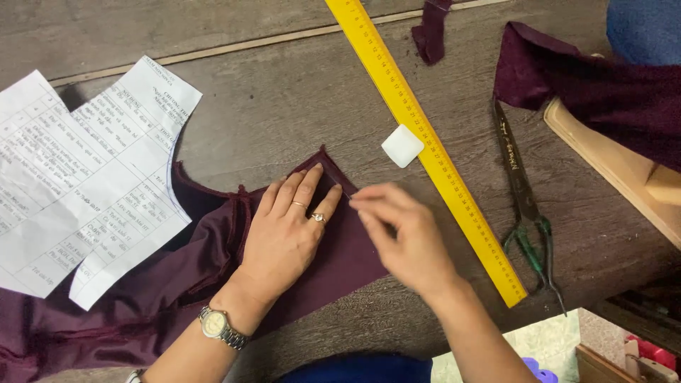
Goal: The person marks a piece of maroon fabric using a white chalk and a yellow ruler, following a paper pattern. They then use green-handled scissors to cut the fabric along the marked lines.
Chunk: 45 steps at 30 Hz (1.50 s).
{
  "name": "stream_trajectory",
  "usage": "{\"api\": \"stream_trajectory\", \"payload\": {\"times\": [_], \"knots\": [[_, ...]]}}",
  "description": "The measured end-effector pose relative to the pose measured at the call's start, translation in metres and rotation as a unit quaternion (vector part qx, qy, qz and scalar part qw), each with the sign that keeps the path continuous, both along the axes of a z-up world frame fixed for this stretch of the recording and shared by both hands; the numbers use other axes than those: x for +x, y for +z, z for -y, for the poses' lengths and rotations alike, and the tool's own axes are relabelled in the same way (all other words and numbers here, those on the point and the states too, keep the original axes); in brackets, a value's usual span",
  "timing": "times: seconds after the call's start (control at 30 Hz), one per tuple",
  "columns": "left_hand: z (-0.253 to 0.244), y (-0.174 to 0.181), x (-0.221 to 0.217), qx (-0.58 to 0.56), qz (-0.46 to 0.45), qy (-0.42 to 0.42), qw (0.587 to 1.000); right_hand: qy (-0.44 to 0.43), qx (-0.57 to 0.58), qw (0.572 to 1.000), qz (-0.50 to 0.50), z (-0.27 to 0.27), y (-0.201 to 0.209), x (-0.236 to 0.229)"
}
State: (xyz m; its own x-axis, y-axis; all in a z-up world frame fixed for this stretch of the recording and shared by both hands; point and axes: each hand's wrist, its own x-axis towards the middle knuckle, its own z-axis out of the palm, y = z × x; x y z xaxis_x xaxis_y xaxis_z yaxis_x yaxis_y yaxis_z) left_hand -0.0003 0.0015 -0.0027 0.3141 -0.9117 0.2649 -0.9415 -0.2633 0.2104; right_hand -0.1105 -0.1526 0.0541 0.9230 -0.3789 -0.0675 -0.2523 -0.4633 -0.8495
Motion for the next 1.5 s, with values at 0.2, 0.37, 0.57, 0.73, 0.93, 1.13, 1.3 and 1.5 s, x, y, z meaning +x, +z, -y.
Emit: {"api": "stream_trajectory", "payload": {"times": [0.2,0.37,0.57,0.73,0.93,1.13,1.3,1.5], "knots": [[-0.001,-0.005,0.006,-0.018,-0.003,0.001,1.000,0.024,-0.067,0.997,-0.014,-0.017,-0.003,-0.013],[0.008,-0.006,0.007,-0.033,-0.018,-0.022,0.999,0.028,-0.082,0.996,0.005,-0.017,-0.004,-0.015],[0.016,-0.002,0.008,-0.020,-0.070,-0.048,0.996,-0.033,0.003,0.999,0.034,-0.002,-0.008,-0.016],[0.015,0.001,0.010,-0.025,-0.081,-0.055,0.995,-0.107,0.057,0.992,0.033,0.011,-0.011,-0.009],[0.014,0.001,0.010,-0.037,-0.074,-0.045,0.996,-0.093,0.069,0.992,0.041,0.005,-0.008,-0.001],[0.006,0.004,0.010,-0.081,-0.070,-0.013,0.994,-0.076,-0.018,0.996,0.047,-0.007,-0.009,-0.001],[0.004,0.007,0.003,0.101,0.011,-0.005,0.995,0.069,-0.241,0.966,-0.054,-0.040,-0.028,-0.016],[0.000,0.001,0.004,0.107,0.008,0.007,0.994,0.106,-0.370,0.915,-0.119,-0.044,-0.051,-0.026]]}}
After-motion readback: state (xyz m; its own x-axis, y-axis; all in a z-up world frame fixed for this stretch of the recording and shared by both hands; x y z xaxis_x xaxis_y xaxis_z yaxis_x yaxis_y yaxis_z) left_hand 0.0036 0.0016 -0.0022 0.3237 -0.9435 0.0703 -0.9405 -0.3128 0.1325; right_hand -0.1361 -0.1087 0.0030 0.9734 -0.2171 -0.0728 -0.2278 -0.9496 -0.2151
